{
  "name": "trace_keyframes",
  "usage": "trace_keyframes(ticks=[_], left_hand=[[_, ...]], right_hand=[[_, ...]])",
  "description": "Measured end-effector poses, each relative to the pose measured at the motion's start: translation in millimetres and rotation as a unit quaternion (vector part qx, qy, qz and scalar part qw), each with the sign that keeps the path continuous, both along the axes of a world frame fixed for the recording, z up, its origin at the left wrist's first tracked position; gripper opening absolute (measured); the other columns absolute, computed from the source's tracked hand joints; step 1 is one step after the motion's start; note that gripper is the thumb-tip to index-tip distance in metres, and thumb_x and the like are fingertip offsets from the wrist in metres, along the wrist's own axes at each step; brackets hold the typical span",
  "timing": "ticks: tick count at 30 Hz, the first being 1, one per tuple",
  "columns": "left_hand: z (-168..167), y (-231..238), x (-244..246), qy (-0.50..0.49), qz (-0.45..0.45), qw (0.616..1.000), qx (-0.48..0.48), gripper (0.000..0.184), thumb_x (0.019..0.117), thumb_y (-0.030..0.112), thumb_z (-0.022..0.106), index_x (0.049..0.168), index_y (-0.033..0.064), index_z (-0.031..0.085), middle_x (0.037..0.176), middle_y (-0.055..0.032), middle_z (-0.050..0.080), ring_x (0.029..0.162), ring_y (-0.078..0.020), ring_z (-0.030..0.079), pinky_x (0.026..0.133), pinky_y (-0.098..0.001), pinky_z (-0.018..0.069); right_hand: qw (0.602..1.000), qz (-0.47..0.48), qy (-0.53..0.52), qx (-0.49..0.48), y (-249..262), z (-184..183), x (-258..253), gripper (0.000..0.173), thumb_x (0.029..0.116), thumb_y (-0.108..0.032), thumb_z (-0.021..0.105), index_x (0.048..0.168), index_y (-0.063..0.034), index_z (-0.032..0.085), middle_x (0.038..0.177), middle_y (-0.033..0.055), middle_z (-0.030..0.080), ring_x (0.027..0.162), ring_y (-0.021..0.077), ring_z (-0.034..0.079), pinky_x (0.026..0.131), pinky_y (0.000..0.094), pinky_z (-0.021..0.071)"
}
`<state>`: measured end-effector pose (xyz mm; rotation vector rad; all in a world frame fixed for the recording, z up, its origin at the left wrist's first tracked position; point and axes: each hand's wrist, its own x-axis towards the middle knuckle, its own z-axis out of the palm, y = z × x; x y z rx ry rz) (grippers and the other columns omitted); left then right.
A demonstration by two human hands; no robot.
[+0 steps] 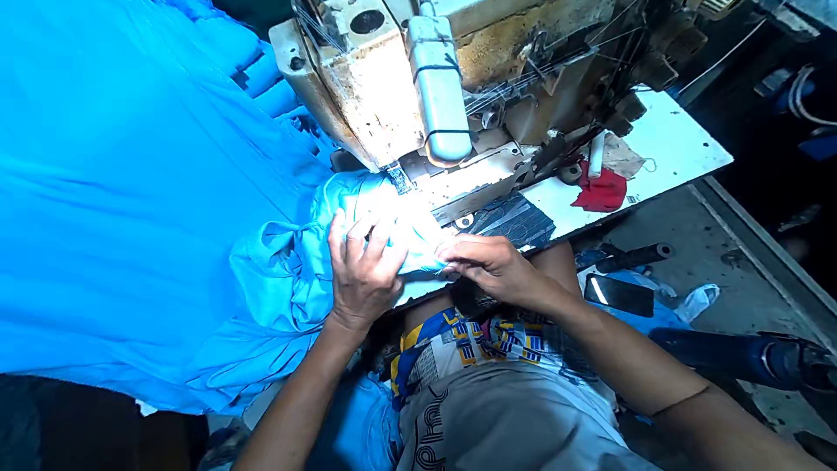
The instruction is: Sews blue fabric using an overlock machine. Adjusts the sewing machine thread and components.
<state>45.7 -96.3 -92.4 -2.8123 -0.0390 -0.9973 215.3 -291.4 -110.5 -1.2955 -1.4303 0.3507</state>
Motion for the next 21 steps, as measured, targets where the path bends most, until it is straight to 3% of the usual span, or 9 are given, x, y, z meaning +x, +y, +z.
trace_keyframes(ticks=[3,6,14,21], left_hand=[[20.6,-0.1,-5.9,0.063,-0.041,0.997,0.008,0.014,0.0894,0.01,0.064,0.098,0.0105,0.075,0.127,-0.0096,0.069,0.13,-0.0379,0.055,0.118,-0.0656,0.0259],[36.4,-3.9,-9.0,0.118,-0.05,0.992,0.007,0.011,0.0918,0.012,0.063,0.093,0.0098,0.074,0.118,-0.0071,0.073,0.122,-0.0341,0.061,0.116,-0.0655,0.0296],[45.7,1.2,-6.8,0.133,-0.048,0.99,0.013,0.018,0.0896,0.016,0.063,0.101,0.0105,0.076,0.119,-0.0072,0.072,0.121,-0.036,0.061,0.116,-0.0665,0.0275],[59.6,24.9,9.6,0.15,-0.044,0.988,0.012,0.022,0.0899,0.016,0.059,0.101,0.0073,0.076,0.12,-0.009,0.071,0.118,-0.0361,0.062,0.115,-0.067,0.0279]], right_hand=[[0.999,0.005,0.043,0.0,0.3,0.0,-0.3,0.009,0.0984,-0.004,0.066,0.102,0.0008,0.073,0.102,0.0069,0.072,0.094,0.0122,0.07,0.084,0.0298,0.0616],[0.997,0.008,0.073,-0.003,-1.2,-1.2,0.0,0.009,0.0983,-0.004,0.066,0.102,0.0011,0.073,0.101,0.0073,0.072,0.092,0.0123,0.07,0.082,0.0291,0.0616],[0.993,-0.015,0.113,-0.011,-0.8,-3.4,-2.6,0.008,0.0975,-0.005,0.068,0.1,0.0005,0.074,0.1,0.007,0.072,0.089,0.0118,0.07,0.08,0.0278,0.0613],[0.993,-0.058,0.101,0.004,22.8,2.1,2.0,0.006,0.0952,-0.006,0.071,0.097,-0.0009,0.073,0.096,0.005,0.071,0.078,0.0082,0.065,0.068,0.024,0.0577]])
